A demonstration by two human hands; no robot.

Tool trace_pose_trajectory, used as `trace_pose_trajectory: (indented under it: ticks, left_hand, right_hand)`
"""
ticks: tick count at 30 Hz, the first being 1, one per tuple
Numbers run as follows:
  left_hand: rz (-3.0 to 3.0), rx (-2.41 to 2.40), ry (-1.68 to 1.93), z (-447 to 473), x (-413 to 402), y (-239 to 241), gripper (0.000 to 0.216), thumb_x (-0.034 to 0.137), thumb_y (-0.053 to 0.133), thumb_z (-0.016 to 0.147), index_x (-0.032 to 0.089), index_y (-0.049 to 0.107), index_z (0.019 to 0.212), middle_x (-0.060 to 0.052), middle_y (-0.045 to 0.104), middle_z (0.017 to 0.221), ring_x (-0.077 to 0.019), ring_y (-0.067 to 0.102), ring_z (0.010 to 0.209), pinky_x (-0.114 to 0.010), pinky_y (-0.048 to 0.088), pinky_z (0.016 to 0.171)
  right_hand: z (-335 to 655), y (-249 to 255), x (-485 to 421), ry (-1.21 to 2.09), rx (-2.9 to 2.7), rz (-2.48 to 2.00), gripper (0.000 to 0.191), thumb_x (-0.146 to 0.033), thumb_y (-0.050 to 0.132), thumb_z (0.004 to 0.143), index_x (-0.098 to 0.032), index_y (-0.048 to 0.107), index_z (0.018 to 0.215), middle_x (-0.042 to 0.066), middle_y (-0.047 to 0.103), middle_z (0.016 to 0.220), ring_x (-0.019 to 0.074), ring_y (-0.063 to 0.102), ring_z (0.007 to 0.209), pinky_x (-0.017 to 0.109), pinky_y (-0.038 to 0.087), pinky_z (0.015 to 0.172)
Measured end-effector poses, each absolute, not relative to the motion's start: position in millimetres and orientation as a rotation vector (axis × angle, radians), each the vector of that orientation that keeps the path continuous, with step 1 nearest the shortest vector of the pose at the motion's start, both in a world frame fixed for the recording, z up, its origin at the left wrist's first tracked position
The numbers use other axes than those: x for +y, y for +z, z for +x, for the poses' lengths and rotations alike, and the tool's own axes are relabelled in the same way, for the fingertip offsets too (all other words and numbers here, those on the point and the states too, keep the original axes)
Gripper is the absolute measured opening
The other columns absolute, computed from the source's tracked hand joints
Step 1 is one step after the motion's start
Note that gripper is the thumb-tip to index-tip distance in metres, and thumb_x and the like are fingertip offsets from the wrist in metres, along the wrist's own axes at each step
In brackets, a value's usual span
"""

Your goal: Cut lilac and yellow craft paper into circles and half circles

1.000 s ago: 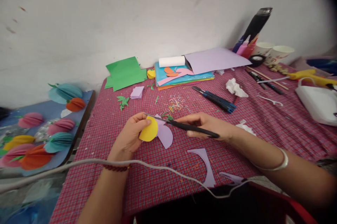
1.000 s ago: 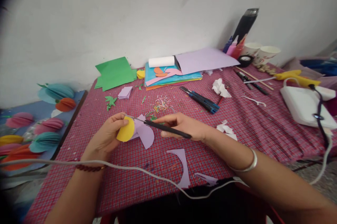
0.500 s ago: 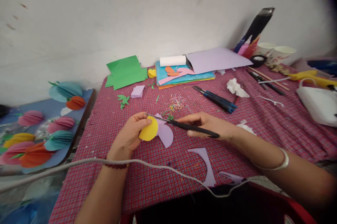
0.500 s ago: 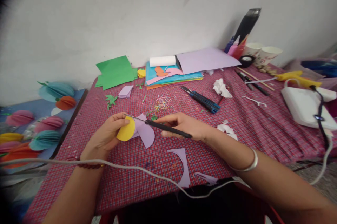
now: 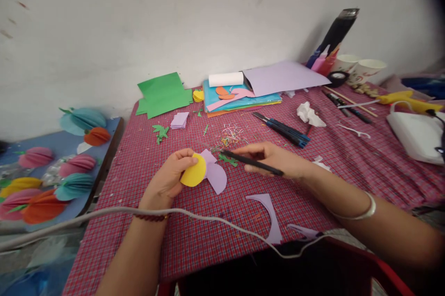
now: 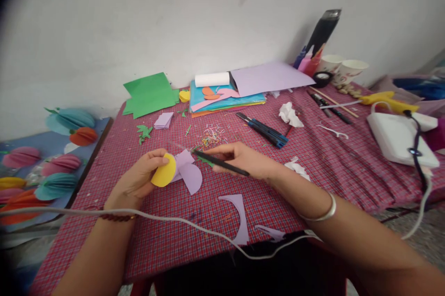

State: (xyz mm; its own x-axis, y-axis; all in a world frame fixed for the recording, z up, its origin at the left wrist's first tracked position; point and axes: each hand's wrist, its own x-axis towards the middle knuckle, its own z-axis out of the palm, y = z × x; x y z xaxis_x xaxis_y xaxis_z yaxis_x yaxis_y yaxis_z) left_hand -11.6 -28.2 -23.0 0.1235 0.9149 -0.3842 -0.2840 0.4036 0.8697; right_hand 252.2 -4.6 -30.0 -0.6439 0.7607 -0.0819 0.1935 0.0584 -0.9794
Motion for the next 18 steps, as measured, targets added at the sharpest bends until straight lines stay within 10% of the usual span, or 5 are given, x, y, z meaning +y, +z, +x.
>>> trace_pose_trajectory:
  ticks: [9, 18]
  left_hand:
    - [0.636, 1.040, 1.244, -5.9, -24.2, -26.8, 0.016, 0.019, 0.079, 0.062, 0.012, 0.068, 0.070, -0.003, 0.072, 0.076, -0.0131, 0.066, 0.069, -0.023, 0.055, 0.062]
    - [0.625, 1.057, 1.251, 17.8, -32.3, -27.0, 0.009, 0.012, 0.075, 0.065, 0.012, 0.068, 0.072, -0.002, 0.070, 0.073, -0.0106, 0.064, 0.061, -0.015, 0.053, 0.049]
  right_hand:
    - [284.7, -47.6, 38.3, 0.333, -2.218, -1.433, 0.038, -0.021, 0.057, 0.080, -0.016, 0.065, 0.117, 0.011, 0.066, 0.102, 0.0248, 0.060, 0.091, 0.037, 0.045, 0.082]
    - [263.2, -37.9, 15.9, 0.582, -2.072, -1.122, 0.021, -0.028, 0.051, 0.088, -0.012, 0.064, 0.089, 0.008, 0.061, 0.085, 0.0184, 0.055, 0.082, 0.033, 0.042, 0.078]
